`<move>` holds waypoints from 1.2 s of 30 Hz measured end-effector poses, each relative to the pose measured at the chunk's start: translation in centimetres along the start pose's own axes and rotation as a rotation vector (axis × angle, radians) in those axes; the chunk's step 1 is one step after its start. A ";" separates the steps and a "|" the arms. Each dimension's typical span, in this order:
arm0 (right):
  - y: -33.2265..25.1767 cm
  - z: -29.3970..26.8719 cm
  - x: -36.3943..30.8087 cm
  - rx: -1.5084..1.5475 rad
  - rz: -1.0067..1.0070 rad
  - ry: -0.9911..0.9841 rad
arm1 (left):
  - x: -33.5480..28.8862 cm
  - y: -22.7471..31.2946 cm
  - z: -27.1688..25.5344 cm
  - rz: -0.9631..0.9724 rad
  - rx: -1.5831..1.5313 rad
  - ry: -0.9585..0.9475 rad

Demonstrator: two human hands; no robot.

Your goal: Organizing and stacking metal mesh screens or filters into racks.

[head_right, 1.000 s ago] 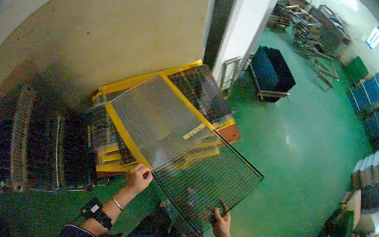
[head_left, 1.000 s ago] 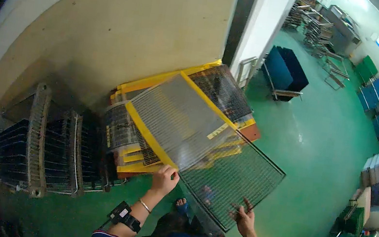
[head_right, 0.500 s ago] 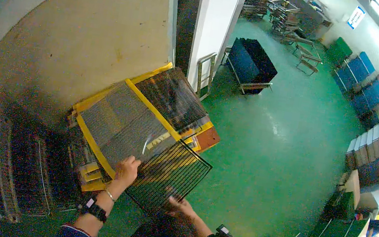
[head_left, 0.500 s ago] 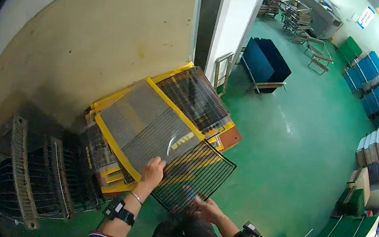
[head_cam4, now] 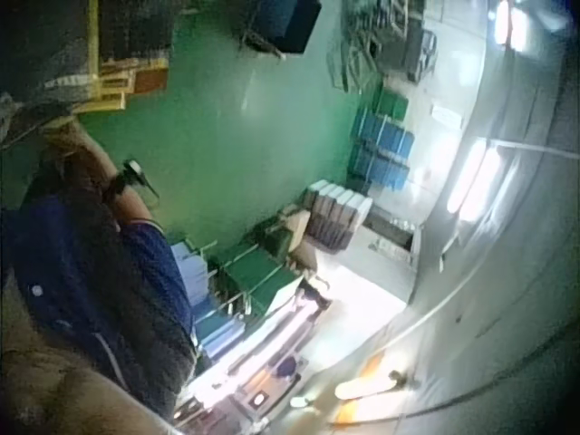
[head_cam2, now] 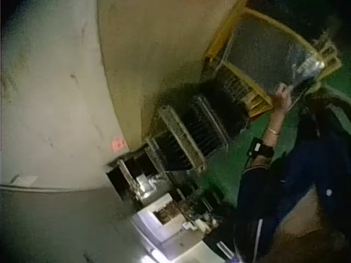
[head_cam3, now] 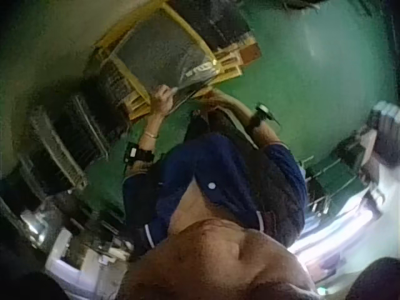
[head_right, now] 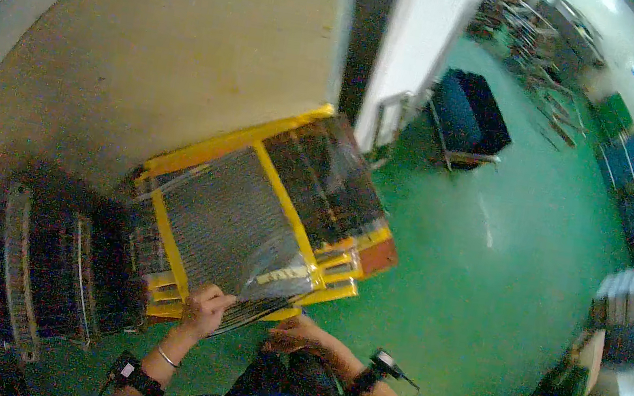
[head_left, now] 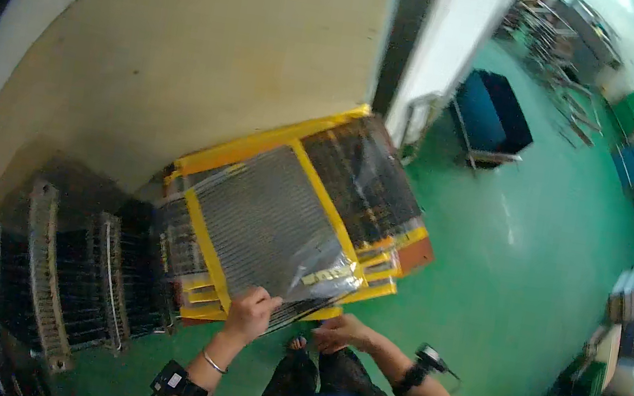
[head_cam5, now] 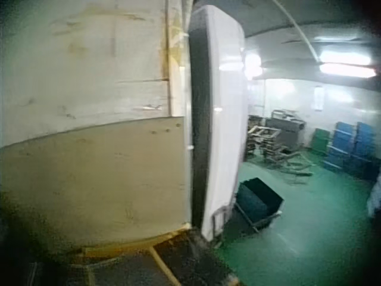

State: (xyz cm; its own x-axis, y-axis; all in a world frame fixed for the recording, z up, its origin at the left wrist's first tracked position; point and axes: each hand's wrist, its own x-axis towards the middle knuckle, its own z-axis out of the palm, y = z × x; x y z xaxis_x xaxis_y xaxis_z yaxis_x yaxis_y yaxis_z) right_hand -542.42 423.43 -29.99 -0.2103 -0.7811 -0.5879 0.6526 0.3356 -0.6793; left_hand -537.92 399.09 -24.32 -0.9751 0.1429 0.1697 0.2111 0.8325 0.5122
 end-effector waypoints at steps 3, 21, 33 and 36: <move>-0.6 -6.6 0.3 -0.050 -0.426 0.962 | -0.3 -0.3 1.0 -0.006 -0.081 0.035; -1.7 -13.8 9.6 -0.807 -0.154 1.092 | -17.8 -39.0 3.1 -1.035 -0.749 1.007; -7.5 -6.8 6.9 -0.463 0.120 0.800 | -9.1 -28.3 -2.5 -0.988 -0.497 0.235; -7.0 -6.3 5.2 0.077 -0.156 0.733 | -7.2 -25.9 -3.4 -0.858 -0.460 0.366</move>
State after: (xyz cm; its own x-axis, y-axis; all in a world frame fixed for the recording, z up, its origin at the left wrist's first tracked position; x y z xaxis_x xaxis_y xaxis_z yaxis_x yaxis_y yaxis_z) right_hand -552.66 420.38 -31.06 -0.7174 -0.2571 -0.6475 0.6192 0.1909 -0.7617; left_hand -536.15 374.64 -35.91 -0.7458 -0.6361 -0.1978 -0.4636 0.2825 0.8398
